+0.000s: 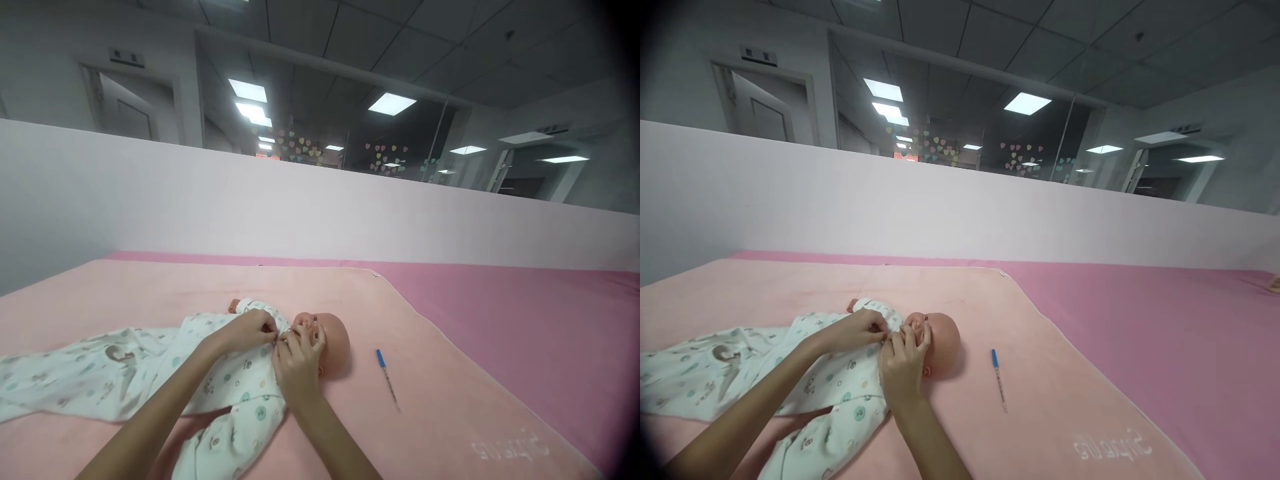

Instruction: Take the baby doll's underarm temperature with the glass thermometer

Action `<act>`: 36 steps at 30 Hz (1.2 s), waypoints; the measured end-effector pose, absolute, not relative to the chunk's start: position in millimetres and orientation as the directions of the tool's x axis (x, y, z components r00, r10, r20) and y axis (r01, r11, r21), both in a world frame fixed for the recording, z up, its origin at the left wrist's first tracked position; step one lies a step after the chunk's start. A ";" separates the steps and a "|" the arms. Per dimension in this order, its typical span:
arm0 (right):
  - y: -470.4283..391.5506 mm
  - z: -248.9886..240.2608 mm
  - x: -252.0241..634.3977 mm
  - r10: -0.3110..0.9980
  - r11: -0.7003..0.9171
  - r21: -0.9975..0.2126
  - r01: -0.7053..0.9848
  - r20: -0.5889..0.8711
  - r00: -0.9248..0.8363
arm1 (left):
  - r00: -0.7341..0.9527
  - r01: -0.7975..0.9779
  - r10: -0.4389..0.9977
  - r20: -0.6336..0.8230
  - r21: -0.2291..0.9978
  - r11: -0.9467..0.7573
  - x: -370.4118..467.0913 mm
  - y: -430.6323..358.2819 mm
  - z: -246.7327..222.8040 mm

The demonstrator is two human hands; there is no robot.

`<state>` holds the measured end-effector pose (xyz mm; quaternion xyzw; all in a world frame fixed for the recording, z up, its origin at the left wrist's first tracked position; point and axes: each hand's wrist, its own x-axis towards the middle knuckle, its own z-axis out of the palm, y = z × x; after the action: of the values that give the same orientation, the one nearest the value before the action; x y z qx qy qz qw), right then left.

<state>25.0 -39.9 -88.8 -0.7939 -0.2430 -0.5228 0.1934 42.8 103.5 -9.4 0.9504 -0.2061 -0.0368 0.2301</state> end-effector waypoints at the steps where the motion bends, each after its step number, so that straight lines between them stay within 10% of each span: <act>1: -40.2 -88.6 24.5 0.186 -0.806 -0.046 0.590 0.927 0.326 | 0.912 -0.374 -0.410 0.023 0.460 -0.805 42.4 103.1 -8.6; 36: -38.5 -88.8 27.6 0.057 -0.812 -0.141 0.567 0.947 0.316 | 0.928 -0.337 -0.366 0.061 0.554 -0.761 40.4 97.5 -9.6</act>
<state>27.6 -38.5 -88.8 -0.7772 -0.2006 -0.5493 0.2324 40.4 97.5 -9.6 0.9380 -0.1874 -0.0255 0.2903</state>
